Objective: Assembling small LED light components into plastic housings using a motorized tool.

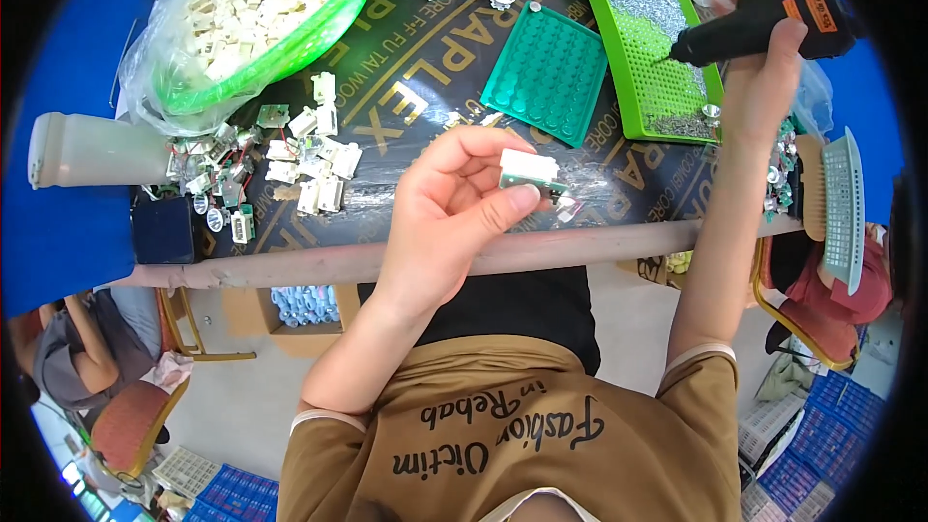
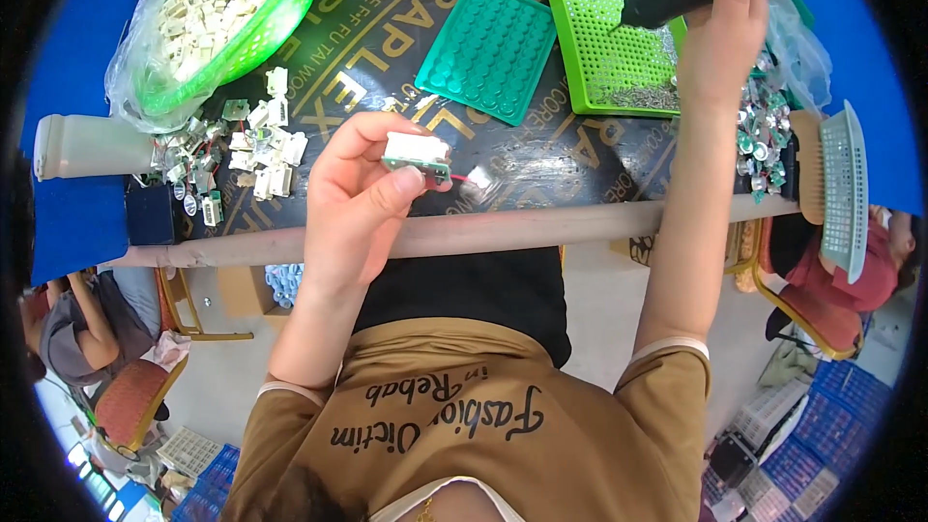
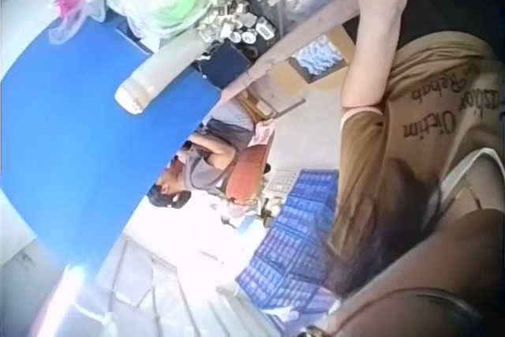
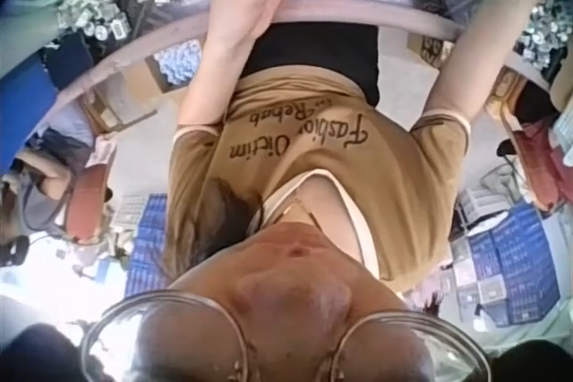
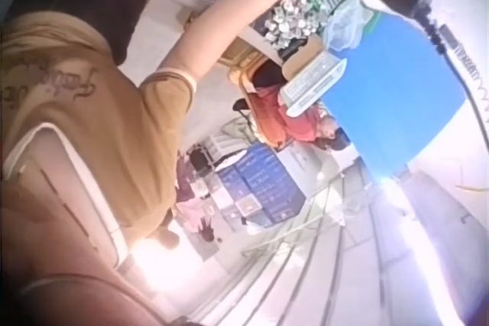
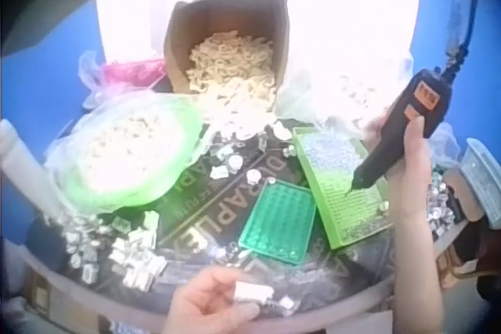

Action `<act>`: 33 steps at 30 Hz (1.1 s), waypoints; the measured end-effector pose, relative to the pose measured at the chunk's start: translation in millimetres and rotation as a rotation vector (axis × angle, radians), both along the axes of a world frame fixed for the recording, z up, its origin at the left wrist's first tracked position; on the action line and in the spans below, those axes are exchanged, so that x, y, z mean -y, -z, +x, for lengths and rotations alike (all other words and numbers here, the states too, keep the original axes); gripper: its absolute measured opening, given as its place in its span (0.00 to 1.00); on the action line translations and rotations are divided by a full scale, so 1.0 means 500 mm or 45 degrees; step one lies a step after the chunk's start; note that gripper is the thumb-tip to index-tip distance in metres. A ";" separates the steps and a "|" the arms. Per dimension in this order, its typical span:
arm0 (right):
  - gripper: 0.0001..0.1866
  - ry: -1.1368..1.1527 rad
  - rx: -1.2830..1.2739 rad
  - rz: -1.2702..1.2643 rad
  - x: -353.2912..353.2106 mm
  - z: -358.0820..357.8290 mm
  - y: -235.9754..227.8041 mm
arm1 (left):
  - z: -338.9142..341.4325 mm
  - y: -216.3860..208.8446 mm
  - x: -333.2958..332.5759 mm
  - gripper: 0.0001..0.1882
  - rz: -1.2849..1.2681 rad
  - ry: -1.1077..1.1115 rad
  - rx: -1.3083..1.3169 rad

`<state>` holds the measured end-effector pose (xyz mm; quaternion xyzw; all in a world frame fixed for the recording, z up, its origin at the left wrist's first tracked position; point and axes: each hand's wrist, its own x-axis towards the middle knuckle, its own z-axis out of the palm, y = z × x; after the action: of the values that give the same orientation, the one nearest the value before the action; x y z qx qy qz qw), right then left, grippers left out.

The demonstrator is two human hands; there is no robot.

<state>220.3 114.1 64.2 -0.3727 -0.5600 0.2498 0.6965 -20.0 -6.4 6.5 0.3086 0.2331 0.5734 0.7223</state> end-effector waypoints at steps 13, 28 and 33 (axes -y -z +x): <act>0.20 -0.395 0.687 -0.149 0.253 -0.151 0.043 | -0.004 -0.017 0.017 0.13 0.349 -0.140 -0.425; 0.14 -0.286 0.637 -0.015 0.253 -0.160 0.065 | -0.010 -0.020 0.027 0.14 0.354 -0.188 -0.704; 0.15 -0.298 0.622 -0.024 0.252 -0.158 0.070 | -0.002 -0.030 0.030 0.12 0.317 -0.141 -0.539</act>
<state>141.1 -11.9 29.2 -0.3611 -0.7484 0.2367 0.5035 -20.9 -21.3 21.4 0.4952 0.3233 0.5591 0.5811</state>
